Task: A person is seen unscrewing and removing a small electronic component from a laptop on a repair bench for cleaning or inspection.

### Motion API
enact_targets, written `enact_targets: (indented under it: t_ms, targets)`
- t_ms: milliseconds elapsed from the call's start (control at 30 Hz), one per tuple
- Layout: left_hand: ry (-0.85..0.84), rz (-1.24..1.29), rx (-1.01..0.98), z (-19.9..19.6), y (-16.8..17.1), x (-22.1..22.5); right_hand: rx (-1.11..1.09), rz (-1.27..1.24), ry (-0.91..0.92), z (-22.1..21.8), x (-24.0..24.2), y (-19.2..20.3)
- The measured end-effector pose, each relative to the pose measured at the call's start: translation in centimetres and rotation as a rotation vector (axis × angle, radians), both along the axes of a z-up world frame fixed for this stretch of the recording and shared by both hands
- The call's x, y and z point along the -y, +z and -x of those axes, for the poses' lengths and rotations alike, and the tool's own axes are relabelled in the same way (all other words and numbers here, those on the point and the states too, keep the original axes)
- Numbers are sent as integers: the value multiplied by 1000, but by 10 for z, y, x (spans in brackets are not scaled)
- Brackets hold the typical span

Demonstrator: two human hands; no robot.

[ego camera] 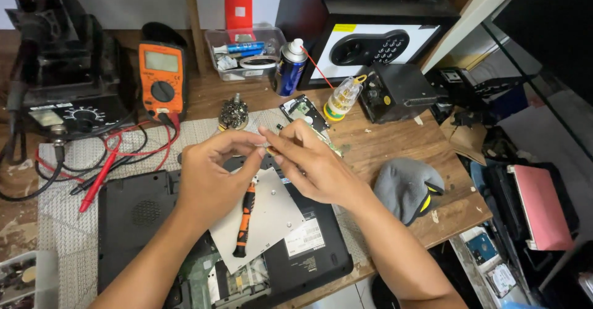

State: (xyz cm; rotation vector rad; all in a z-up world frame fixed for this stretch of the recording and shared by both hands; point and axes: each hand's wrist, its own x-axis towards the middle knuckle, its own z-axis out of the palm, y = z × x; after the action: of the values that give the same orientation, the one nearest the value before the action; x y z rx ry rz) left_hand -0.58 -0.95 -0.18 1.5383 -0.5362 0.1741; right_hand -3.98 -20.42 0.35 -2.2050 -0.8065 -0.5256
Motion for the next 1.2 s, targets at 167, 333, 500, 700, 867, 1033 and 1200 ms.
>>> enact_targets:
  t_ms: [167,333,500,700,867,1033,1200]
  targets:
    - [-4,47,-29,-1,-3,3,19,-136,-41,-6,2,-2]
    - [-11,75,-58,0,-5,2,74,-169,-81,-2,-5,6]
    - [-28,114,-93,0,-9,2,213,-118,-80,-3,-7,-8]
    - [-51,104,-77,6,1,4,252,-2,-129,-1,-4,-18]
    - [-44,87,-16,5,-4,6,225,19,-137,2,-2,-15]
    - [-34,100,38,9,2,6,145,-84,-169,2,-3,-20]
    - [17,156,31,-2,-3,-1,63,-307,-89,-8,0,-32]
